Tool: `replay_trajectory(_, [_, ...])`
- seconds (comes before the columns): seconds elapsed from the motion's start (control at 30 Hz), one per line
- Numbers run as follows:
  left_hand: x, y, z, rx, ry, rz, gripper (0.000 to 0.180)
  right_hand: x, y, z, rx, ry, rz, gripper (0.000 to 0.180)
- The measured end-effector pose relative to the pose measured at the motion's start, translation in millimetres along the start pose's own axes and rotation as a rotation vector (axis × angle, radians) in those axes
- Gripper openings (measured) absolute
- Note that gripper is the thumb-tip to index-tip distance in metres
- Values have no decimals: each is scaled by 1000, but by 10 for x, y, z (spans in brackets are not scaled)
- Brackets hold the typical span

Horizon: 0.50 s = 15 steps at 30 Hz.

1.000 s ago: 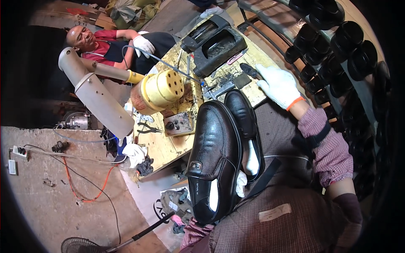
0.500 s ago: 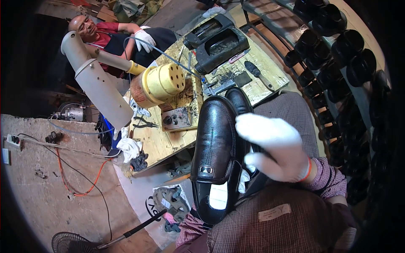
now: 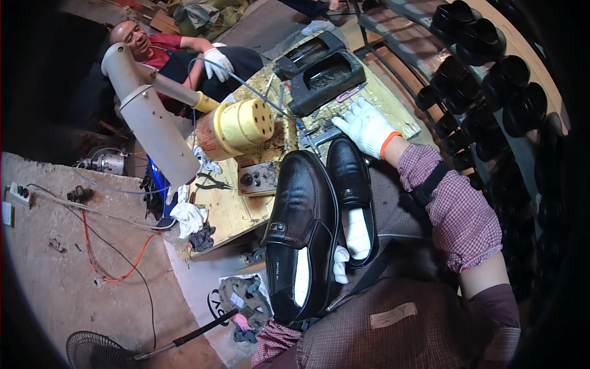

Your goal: Cleaning and polishing black leather loafers at a shoe manufacturing station.

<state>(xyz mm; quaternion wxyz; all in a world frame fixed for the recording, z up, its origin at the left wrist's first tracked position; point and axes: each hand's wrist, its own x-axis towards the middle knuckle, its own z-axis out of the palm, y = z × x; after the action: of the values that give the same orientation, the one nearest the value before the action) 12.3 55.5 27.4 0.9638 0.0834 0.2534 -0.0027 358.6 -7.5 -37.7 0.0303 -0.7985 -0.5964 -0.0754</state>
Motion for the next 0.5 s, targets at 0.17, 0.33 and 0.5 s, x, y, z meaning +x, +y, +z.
replay_trajectory(0.17, [-53, 4, -2, 16, 20, 8, 61, 144, -14, 214, 69, 11, 64, 33])
replay_trajectory(0.33, [-61, 57, -43, 35, 31, -32, 61, -199, -170, -809, 632, 384, 138, 39])
replay_trajectory(0.5, [-5, -95, -105, 22, 33, -75, 61, -1016, -646, -1741, 632, 577, -98, 33])
